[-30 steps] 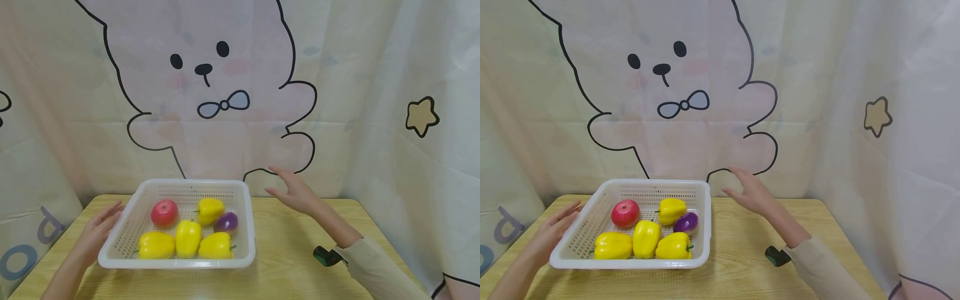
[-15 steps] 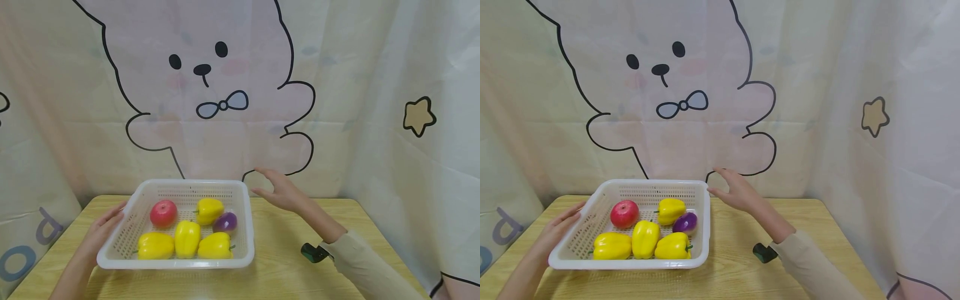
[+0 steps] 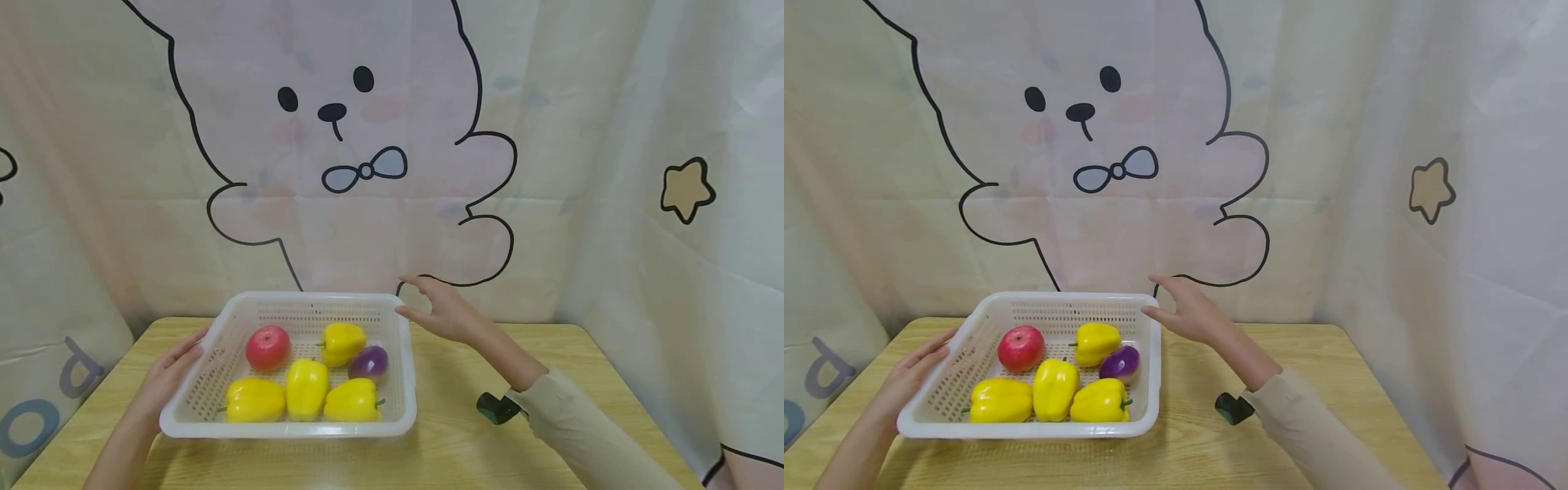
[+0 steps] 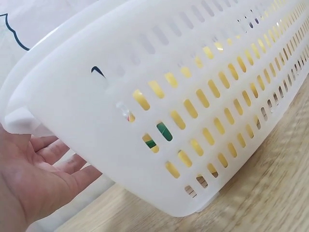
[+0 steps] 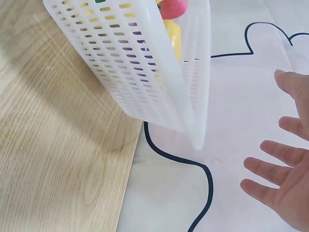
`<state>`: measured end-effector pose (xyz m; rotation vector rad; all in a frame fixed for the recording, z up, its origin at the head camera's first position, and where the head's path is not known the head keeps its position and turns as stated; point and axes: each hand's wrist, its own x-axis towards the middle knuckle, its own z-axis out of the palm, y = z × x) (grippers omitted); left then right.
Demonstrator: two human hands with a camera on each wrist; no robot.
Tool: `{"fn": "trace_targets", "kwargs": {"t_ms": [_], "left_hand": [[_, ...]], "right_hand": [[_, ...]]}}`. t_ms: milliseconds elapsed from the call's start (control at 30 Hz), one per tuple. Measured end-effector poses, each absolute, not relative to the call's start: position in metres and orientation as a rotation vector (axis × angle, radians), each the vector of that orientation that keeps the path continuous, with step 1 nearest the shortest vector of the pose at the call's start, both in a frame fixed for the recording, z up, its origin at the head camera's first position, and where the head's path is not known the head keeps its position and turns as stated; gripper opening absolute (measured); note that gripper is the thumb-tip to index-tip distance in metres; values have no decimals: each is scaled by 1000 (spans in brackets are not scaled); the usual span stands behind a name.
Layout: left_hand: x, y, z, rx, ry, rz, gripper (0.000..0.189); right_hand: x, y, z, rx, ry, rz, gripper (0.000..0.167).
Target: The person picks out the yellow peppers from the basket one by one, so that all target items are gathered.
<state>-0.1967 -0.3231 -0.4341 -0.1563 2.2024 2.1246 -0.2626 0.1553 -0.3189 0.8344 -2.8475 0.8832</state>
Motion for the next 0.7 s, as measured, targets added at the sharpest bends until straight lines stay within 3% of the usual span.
{"fn": "trace_targets", "kwargs": {"t_ms": [700], "left_hand": [[-194, -322, -436, -85, 2265, 2132, 34]], "right_hand": [[-269, 120, -318, 889, -2909, 905, 64]]}}
